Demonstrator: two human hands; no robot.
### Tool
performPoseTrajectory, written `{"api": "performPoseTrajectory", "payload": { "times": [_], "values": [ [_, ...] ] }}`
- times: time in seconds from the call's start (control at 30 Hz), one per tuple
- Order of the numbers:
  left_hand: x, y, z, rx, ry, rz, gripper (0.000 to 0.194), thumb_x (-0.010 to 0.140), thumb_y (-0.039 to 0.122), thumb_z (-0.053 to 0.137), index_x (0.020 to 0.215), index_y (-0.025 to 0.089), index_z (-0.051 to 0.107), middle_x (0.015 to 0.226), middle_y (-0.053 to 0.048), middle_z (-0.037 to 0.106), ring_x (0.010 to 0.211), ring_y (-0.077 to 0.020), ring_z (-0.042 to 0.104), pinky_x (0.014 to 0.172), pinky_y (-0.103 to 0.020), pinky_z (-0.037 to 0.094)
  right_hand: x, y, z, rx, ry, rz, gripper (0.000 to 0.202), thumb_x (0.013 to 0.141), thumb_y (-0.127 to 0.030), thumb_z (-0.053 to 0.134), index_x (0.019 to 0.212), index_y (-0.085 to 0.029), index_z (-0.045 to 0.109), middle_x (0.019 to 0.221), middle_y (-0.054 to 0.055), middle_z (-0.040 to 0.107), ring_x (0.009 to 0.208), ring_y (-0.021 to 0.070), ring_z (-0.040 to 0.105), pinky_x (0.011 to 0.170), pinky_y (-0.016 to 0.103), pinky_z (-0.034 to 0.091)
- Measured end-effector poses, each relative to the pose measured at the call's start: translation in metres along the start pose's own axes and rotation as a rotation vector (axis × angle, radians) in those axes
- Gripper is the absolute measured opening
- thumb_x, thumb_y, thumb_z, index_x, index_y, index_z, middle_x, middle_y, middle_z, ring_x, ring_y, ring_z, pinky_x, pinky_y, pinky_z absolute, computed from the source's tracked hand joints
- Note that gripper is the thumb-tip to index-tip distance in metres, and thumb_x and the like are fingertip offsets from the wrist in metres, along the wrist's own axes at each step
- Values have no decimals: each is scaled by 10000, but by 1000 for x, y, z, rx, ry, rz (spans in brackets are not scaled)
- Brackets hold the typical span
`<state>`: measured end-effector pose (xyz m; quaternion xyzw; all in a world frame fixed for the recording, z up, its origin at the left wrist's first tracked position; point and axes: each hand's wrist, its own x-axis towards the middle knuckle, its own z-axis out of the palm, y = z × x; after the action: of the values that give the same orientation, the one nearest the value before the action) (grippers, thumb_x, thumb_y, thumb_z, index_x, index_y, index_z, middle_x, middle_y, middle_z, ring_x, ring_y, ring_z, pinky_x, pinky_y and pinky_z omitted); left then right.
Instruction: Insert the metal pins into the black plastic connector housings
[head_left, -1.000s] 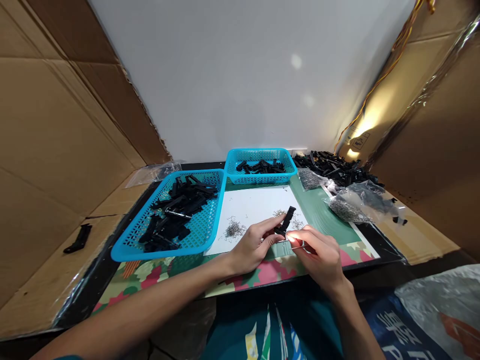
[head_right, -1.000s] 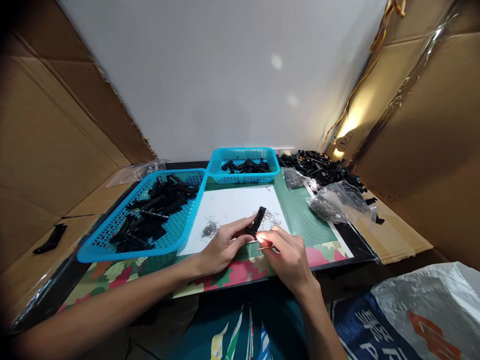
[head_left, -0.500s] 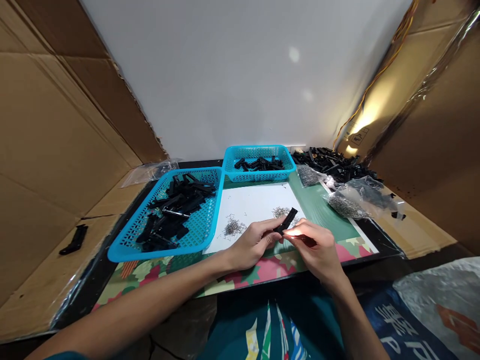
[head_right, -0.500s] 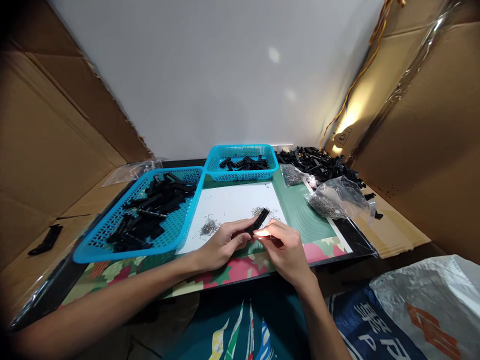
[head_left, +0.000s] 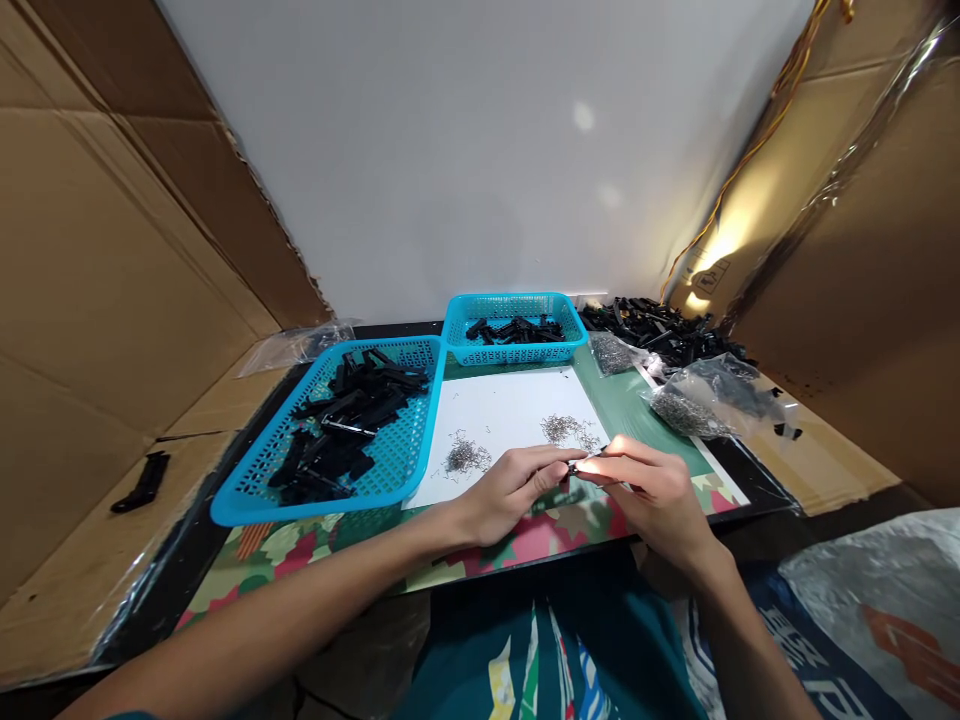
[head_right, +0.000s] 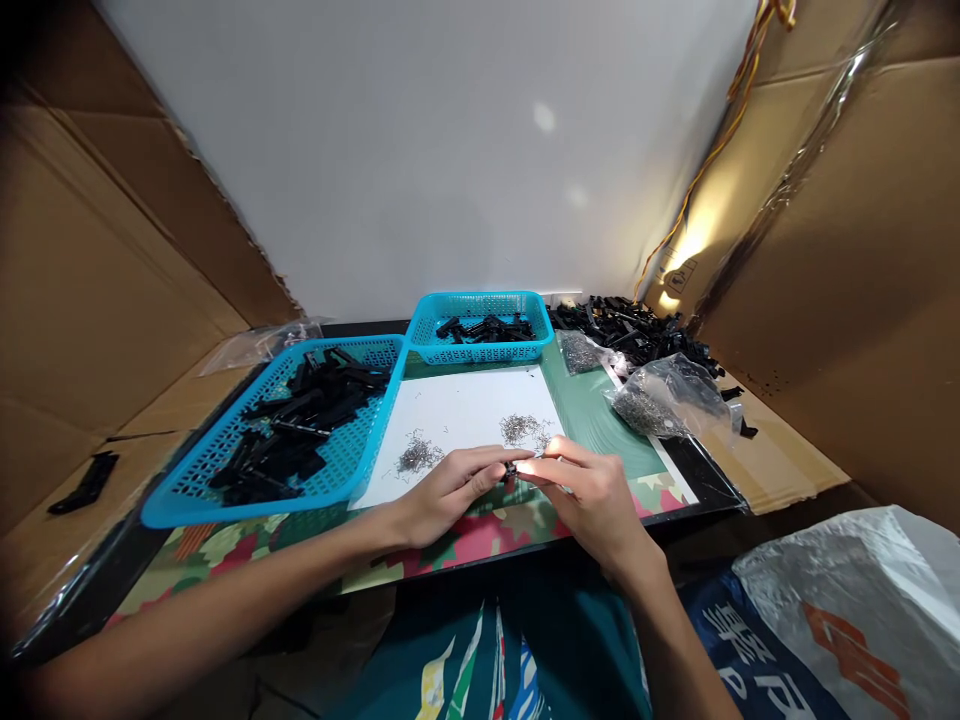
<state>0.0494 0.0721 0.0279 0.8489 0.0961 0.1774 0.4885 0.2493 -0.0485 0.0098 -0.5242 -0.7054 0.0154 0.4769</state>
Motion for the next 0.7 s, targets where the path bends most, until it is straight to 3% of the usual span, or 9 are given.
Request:
{"api": "performPoseTrajectory", "payload": {
  "times": [0.07,0.17,0.27,0.4,0.57,0.7],
  "values": [
    [-1,-2,1,133,78,34,424,1064,477,513,1347,199,663,1138,-96,717,989,-216,661,865,-318,515,-5,5,-5,-48,-65,-3,224,1013,-140,599,985,-221,806,805,26,666,657,129,609,599,243,440],
    [-2,-6,6,292,138,95,364,980,406,694,1259,173,681,1079,-78,751,859,-185,659,770,-296,518,-14,12,-8,-74,-143,0,254,1021,-125,567,999,-221,801,814,27,682,669,131,626,614,236,442],
    [-2,-8,11,410,187,209,191,965,315,728,1071,157,736,942,-53,788,795,-178,681,737,-294,507,-21,15,-7,-94,-194,22,241,1022,-127,568,1023,-218,792,824,27,686,662,134,624,604,238,426],
    [-1,-10,14,481,190,278,118,958,264,732,1014,164,758,913,-41,813,768,-185,712,697,-297,501,-18,10,-12,-53,-242,99,123,1006,-189,640,993,-216,760,808,14,661,640,136,595,591,245,414],
    [-2,-14,17,522,160,310,103,967,251,708,1025,177,750,922,-35,814,793,-183,736,726,-301,508,-6,0,-25,21,-219,196,165,1069,-213,514,1053,-209,678,906,45,656,770,169,622,690,267,480],
    [-3,-15,18,625,178,263,117,955,284,721,1012,184,741,864,-22,790,770,-187,724,709,-320,474,-1,1,-23,-21,-115,99,215,1064,-187,503,1056,-223,715,1078,91,702,1017,234,638,870,338,518]
  ]
}}
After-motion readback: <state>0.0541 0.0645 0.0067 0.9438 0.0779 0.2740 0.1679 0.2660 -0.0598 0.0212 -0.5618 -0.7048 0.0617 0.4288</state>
